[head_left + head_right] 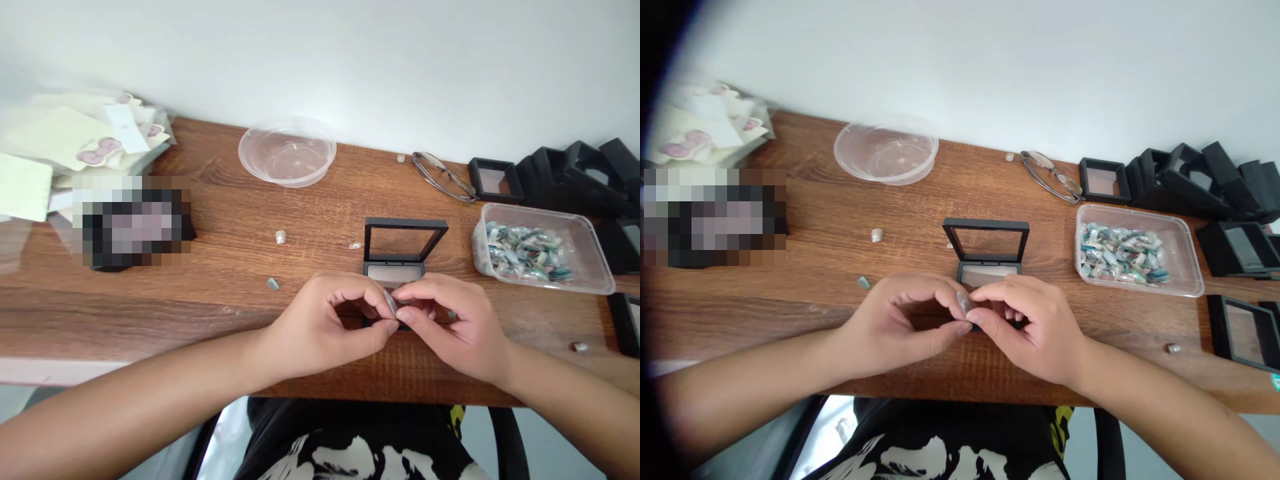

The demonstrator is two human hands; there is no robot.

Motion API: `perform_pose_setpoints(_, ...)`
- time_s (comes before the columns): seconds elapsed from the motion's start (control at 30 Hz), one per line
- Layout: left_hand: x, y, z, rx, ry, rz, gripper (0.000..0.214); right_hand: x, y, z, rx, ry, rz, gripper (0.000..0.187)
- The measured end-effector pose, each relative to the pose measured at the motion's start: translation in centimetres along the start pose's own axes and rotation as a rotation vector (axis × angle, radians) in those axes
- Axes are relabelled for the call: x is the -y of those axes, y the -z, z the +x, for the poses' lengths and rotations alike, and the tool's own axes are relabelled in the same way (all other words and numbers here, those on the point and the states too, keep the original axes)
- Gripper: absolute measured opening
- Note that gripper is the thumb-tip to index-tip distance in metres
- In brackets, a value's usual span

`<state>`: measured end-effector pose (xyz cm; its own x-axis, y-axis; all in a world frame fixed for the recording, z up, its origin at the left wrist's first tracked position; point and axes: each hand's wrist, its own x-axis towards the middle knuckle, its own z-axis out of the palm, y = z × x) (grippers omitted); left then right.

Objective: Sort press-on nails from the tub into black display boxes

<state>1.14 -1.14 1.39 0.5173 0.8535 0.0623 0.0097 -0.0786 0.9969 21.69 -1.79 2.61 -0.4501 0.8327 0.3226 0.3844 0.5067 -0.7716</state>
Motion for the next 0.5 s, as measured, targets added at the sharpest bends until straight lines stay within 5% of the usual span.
perform_pose_setpoints(0.3,0.45,0.05,-0.01,0.017,-0.004,0.080,0.005,-0.05,-0.07,0.34,0.059,-0.123,0.048,0.012)
perform_pose_setpoints(0.5,0.04,0.42,-0.06,0.138,-0.060,-0.016,0.002,-0.24,0.70,0.56,0.165,-0.236,0.259,0.017)
